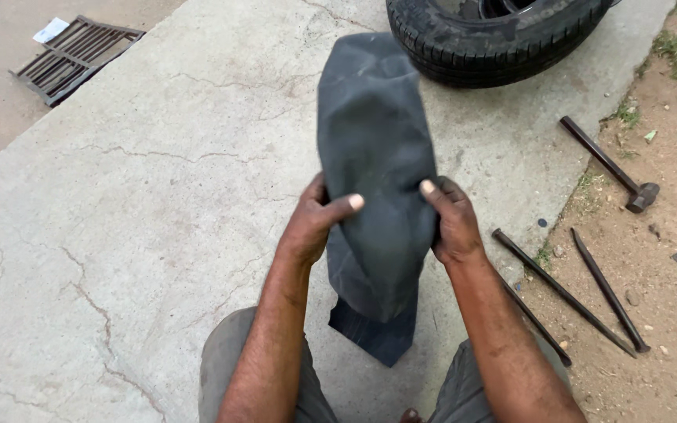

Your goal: The person kneels on a concrete surface and manipulates a black rubber inner tube, stretching and folding it. They then place the inner tube into a car tire and proceed to push the tube's edges into the tire's inner rim, working around the circumference to seat it.

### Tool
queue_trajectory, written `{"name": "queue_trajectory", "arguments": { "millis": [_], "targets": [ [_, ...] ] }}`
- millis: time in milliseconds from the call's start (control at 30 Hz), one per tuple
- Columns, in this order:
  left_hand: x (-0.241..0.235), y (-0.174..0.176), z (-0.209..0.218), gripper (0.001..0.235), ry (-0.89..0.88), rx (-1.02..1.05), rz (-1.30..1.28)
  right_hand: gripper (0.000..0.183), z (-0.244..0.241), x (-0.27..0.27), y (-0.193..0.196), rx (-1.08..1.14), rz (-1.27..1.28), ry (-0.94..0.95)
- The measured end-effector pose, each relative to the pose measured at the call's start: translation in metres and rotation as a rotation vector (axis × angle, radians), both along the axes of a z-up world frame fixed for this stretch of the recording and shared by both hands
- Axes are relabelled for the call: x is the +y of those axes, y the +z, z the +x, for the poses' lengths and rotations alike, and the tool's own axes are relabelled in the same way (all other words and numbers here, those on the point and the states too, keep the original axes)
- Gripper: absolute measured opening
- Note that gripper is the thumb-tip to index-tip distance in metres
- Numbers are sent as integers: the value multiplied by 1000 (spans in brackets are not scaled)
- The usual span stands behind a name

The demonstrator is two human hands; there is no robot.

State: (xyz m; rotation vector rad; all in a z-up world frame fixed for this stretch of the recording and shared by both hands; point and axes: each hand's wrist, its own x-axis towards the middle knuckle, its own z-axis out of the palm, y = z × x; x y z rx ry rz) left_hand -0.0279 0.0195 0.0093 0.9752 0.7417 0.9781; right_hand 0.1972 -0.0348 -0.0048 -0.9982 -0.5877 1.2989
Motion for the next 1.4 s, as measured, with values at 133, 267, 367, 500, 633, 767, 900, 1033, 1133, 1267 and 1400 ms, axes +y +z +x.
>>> {"name": "queue_trajectory", "arguments": {
  "millis": [133, 267, 367, 500, 633, 767, 900, 1033, 1133, 1267, 1400],
  "targets": [
    [-2, -6, -4, 109, -354, 251, 19, 38, 0, -4, 12, 15, 107, -45],
    [-4, -18, 0, 110, -469, 246, 9, 42, 2, -3, 15, 49, 200, -42],
    [-4, -22, 8, 104, -431, 202, -36, 43, 2, -3, 19, 75, 213, -36],
    [-7, -28, 17, 83, -312, 329, -53, 44, 5, -5, 19, 98, 144, -73],
    [-5, -26, 17, 60, -232, 262, -44, 44, 15, -2, 10, 76, 129, -33],
    [-1, -23, 13, 50, -125, 264, -1, 42, 28, 0, -5, 59, 163, -39],
    [0, -24, 11, 47, -19, 155, 66, 52, 41, 0, -18, -158, 87, 121],
    [0, -19, 10, 50, 59, 170, 159, 62, 39, -1, -29, -324, -20, 347],
    [-3, -12, 13, 52, 128, 163, 227, 66, 34, 1, -35, -306, -38, 339],
    [-10, -1, 16, 52, 203, 202, 227, 64, 24, -1, -36, -198, 20, 348],
    [-12, 16, 17, 63, 250, 287, 233, 58, 15, 0, -31, -158, 41, 309]
  ]
}}
